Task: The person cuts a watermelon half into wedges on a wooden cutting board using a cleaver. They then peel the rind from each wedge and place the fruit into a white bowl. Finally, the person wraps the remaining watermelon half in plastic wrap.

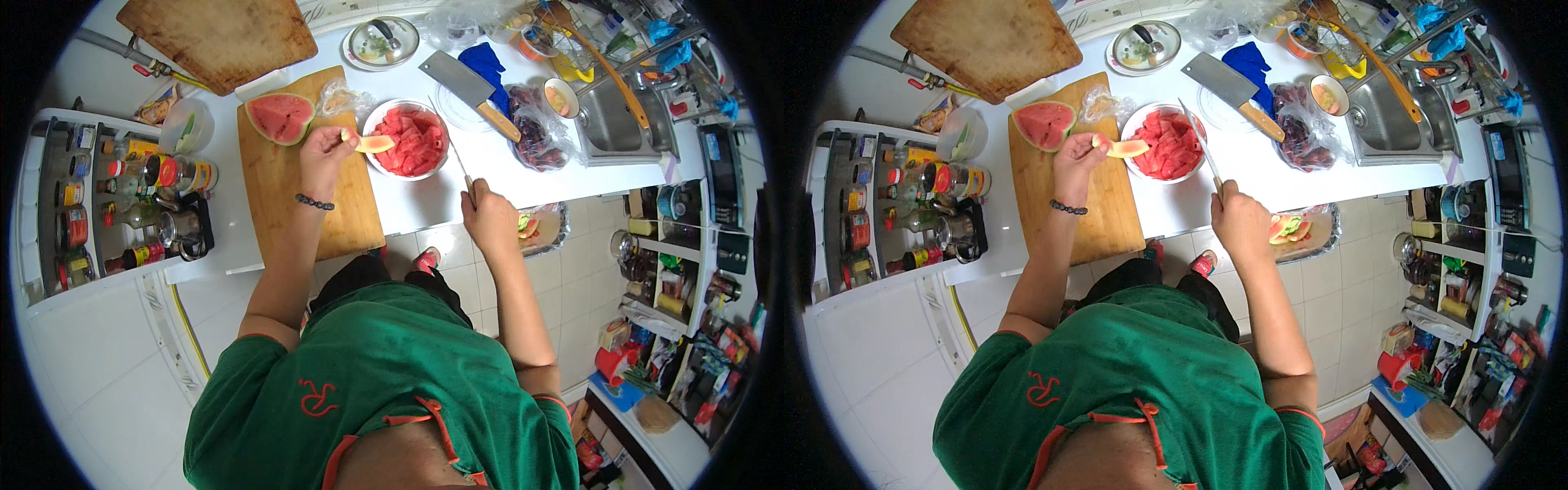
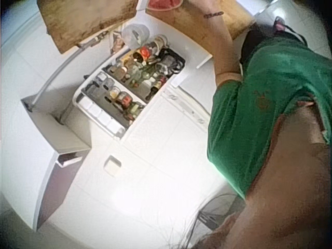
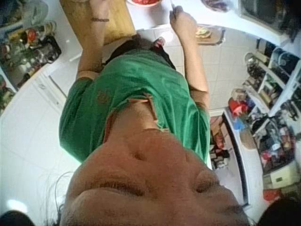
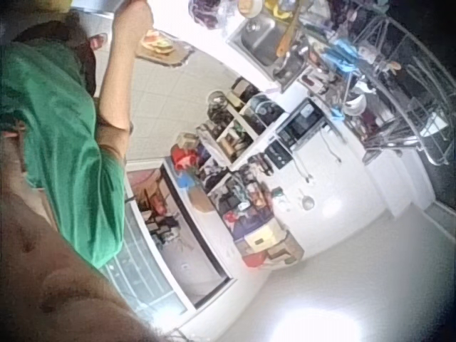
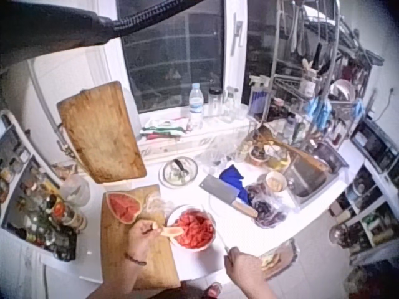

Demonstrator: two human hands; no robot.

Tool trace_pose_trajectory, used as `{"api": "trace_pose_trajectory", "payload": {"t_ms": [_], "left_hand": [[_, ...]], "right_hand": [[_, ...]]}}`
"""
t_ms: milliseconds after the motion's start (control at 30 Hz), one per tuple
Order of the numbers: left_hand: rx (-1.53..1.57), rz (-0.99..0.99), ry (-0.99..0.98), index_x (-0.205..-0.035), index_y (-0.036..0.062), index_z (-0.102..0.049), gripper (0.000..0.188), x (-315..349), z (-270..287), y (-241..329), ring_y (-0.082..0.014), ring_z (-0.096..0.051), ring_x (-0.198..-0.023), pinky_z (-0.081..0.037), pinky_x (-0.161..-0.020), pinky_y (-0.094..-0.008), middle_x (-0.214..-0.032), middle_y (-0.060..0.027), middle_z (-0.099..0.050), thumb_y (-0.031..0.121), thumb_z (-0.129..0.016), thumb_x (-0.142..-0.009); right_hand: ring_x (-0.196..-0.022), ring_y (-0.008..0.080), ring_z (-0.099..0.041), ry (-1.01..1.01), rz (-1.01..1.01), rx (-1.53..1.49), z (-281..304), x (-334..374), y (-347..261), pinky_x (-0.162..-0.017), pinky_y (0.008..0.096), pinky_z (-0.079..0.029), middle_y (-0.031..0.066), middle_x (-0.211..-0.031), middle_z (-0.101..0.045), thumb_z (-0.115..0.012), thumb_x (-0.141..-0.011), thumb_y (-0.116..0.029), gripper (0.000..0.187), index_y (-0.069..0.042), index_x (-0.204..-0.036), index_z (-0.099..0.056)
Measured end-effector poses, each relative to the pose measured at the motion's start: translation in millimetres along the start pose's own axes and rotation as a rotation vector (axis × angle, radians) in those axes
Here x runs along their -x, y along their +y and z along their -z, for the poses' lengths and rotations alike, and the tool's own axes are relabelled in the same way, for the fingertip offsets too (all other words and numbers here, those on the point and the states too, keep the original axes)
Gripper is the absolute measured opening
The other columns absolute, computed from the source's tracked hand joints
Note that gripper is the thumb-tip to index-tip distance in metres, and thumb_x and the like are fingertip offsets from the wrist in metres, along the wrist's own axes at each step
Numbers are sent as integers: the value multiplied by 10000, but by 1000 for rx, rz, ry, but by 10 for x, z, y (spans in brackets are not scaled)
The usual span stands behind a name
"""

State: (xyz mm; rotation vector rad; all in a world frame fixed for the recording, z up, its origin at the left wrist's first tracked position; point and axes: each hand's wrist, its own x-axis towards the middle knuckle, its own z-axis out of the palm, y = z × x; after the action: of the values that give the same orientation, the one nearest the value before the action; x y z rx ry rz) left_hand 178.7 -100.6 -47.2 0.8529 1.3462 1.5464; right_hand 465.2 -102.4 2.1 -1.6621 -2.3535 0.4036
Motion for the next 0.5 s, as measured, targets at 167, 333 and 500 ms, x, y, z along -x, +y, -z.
{"api": "trace_pose_trajectory", "payload": {"t_ms": [167, 333, 500], "left_hand": [[20, -44, 45, -988, -1, -586, 155, 29, -5, -62, -120, -614, -885, -481, -795, -237, -944, -67, -657, -20, -637, -843], [29, -40, 94, -983, -18, -571, 199, 48, 104, -94, -125, -627, -864, -502, -794, -238, -952, -78, -656, -41, -670, -812], [13, -24, 113, -985, -14, -573, 197, 83, 98, -63, -123, -626, -858, -499, -791, -236, -941, -71, -655, -36, -670, -815]], "right_hand": [[-551, 332, -628, -99, 97, 119, 27, -136, -58, -529, 427, -507, 165, -595, -614, -566, -854, -175, 155, -21, -838, -555], [-557, 312, -642, -229, 234, 126, 371, 34, -111, -533, 407, -518, 153, -598, -623, -565, -848, -174, 158, -17, -834, -569], [-595, 332, -642, -251, 183, 123, 398, -57, -101, -578, 430, -518, 168, -630, -628, -584, -833, -184, 172, -13, -848, -570]]}}
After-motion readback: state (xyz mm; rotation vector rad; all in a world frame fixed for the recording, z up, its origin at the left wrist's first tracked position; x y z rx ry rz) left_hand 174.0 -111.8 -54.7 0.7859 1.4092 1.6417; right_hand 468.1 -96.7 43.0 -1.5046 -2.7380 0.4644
